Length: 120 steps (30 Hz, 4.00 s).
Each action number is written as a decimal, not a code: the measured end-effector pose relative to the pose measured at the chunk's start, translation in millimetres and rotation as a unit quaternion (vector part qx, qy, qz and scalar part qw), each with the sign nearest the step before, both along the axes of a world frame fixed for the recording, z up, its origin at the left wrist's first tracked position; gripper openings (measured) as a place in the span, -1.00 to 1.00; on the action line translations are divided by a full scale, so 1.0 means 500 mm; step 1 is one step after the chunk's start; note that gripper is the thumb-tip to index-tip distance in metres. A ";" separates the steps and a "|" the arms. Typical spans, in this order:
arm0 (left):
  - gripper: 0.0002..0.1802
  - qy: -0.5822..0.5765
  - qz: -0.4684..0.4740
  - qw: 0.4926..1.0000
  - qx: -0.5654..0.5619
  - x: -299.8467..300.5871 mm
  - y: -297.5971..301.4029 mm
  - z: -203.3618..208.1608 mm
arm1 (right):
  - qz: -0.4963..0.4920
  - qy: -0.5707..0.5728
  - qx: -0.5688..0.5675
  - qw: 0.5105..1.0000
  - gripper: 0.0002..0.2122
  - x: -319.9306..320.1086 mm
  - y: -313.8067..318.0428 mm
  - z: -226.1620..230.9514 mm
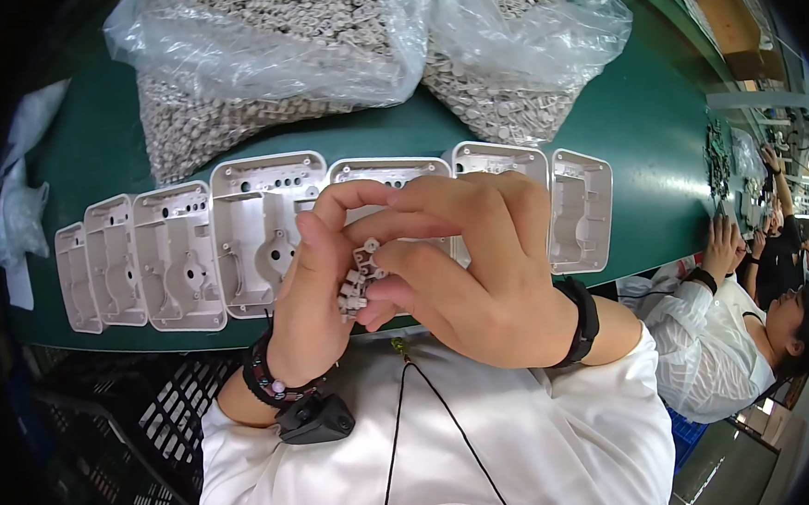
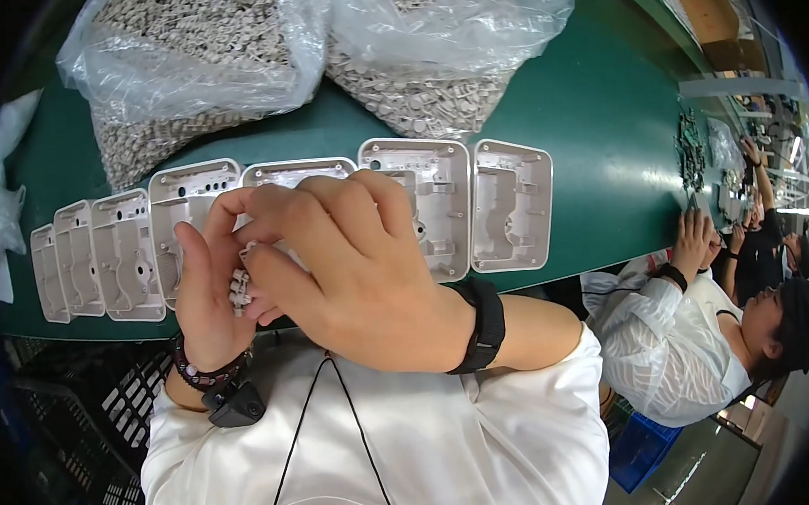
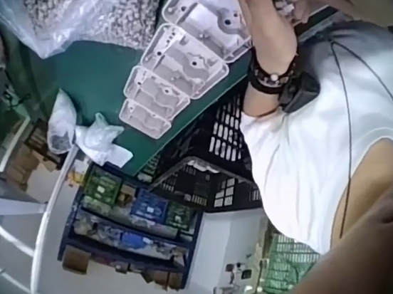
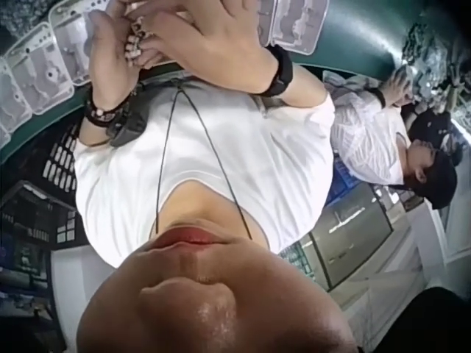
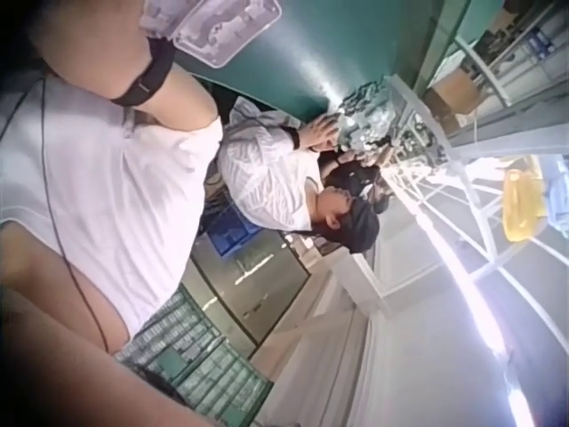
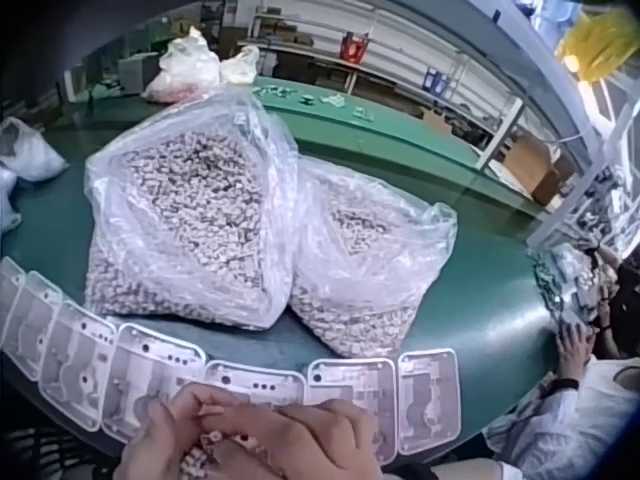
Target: The person removes plastic housings from a crate, places them on the table, and retrieves small plastic components from bags. They then insert these components into the housings by hand before returning the housings to the crate.
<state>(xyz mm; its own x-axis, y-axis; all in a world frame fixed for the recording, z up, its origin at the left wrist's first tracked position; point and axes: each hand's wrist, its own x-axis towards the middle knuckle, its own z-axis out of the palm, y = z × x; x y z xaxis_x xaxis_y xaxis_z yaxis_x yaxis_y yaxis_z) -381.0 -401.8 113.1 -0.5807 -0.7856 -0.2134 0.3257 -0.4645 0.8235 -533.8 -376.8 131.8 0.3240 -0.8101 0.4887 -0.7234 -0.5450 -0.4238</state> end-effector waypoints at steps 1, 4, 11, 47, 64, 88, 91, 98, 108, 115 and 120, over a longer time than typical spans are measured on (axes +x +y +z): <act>-0.31 -0.005 -0.004 1.000 -0.008 0.003 0.001 0.000 | -0.007 0.000 0.002 1.000 -0.74 0.003 0.000 -0.005; -0.30 -0.010 -0.027 0.999 -0.037 0.012 0.001 0.002 | -0.005 0.008 -0.002 1.000 -0.71 0.003 -0.001 -0.005; -0.26 -0.023 -0.147 0.989 0.018 0.046 -0.013 -0.003 | 0.076 0.032 -0.092 0.992 -0.71 -0.005 -0.010 -0.004; -0.44 0.265 0.157 0.935 0.173 0.129 0.004 -0.038 | 0.148 0.162 0.057 0.974 -0.85 -0.056 -0.163 -0.031; -0.62 0.318 0.184 0.920 0.136 0.109 -0.002 -0.037 | 0.212 0.356 0.010 0.910 -0.93 -0.035 -0.160 -0.066; -0.69 0.274 0.341 0.864 0.250 0.081 -0.005 0.002 | 0.215 0.041 -0.108 0.970 -0.78 0.126 -0.107 -0.003; -0.68 0.263 0.332 0.862 0.277 0.070 -0.006 0.014 | 0.240 0.069 -0.074 0.966 -0.77 0.130 -0.119 0.007; -0.63 0.292 0.265 0.880 0.264 0.085 0.005 0.001 | 0.257 -0.007 -0.036 0.966 -0.74 0.129 -0.138 0.013; -0.61 -0.076 0.175 0.977 -0.093 0.110 0.020 0.000 | 0.229 -0.152 0.069 0.959 -0.68 0.083 -0.126 0.008; -0.68 -0.159 0.193 0.946 -0.208 0.098 0.016 0.014 | 0.207 -0.116 0.062 0.969 -0.70 0.061 -0.102 0.021; -0.71 0.011 0.233 0.925 -0.300 0.104 0.007 0.006 | 0.225 -0.143 0.083 0.960 -0.74 0.040 -0.101 0.000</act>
